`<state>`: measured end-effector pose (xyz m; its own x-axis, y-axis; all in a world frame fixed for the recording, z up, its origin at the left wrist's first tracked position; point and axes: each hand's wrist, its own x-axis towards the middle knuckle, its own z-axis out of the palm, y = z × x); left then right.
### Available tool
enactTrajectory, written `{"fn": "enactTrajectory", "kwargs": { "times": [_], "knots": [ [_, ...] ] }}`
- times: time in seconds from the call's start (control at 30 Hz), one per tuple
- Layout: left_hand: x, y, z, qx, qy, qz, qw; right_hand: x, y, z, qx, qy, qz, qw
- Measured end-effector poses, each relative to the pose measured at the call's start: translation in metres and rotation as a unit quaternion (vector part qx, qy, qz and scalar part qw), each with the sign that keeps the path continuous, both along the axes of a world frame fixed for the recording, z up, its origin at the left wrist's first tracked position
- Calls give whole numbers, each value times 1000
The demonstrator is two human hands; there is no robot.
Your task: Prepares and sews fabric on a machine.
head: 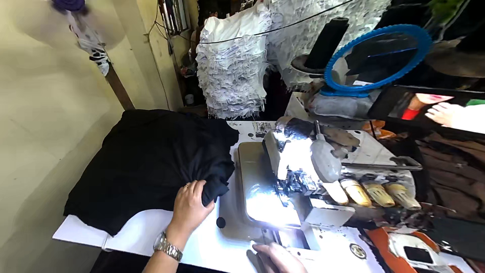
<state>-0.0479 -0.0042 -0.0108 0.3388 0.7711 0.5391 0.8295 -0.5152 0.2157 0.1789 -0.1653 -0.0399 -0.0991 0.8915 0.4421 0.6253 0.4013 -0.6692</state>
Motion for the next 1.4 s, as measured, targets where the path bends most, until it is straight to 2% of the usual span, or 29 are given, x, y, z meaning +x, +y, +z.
{"fn": "enactTrajectory", "kwargs": {
  "times": [0.13,0.27,0.33,0.43,0.5,0.57,0.63,0.7,0.9,1.03,1.17,1.27,1.3,1.33,1.4],
  "knots": [
    [-7,-41,-13,73,16,-7,997,-1,-1,1,7,-17,-3,1000],
    [-7,-51,-20,93,26,0,995,-3,-2,-1,14,-35,-19,999],
    [-11,-48,-14,36,25,-30,999,-4,-2,-1,18,-40,-25,999],
    [-21,-58,8,-151,-15,-132,980,-3,-3,-3,23,-44,-30,998],
    [-27,-68,10,-166,-128,-180,961,0,-3,-10,45,-44,-36,997],
    [-28,-73,5,-116,-174,-145,967,1,-3,-16,67,-41,-42,996],
    [-28,-73,-3,-101,-139,-102,980,1,-4,-18,78,-38,-39,996],
    [-22,-71,-8,-133,-88,-93,983,1,-3,-18,84,-40,-39,995],
    [-23,-89,10,-244,24,-147,958,6,-15,-9,19,0,4,1000],
    [-25,-98,-13,-181,17,-144,973,4,-22,2,-20,28,43,998],
    [-32,-103,6,-288,-25,-217,932,-10,-18,39,-43,72,53,995],
    [-37,-102,25,-413,37,-249,875,-22,-13,58,-40,84,60,994],
    [-37,-101,29,-415,45,-254,873,-26,-9,58,-36,84,76,993],
    [-36,-102,32,-365,29,-252,896,-30,-3,57,-32,88,104,990],
    [-27,-103,41,-155,-48,-238,957,-43,13,56,-12,60,145,987]
  ]
}}
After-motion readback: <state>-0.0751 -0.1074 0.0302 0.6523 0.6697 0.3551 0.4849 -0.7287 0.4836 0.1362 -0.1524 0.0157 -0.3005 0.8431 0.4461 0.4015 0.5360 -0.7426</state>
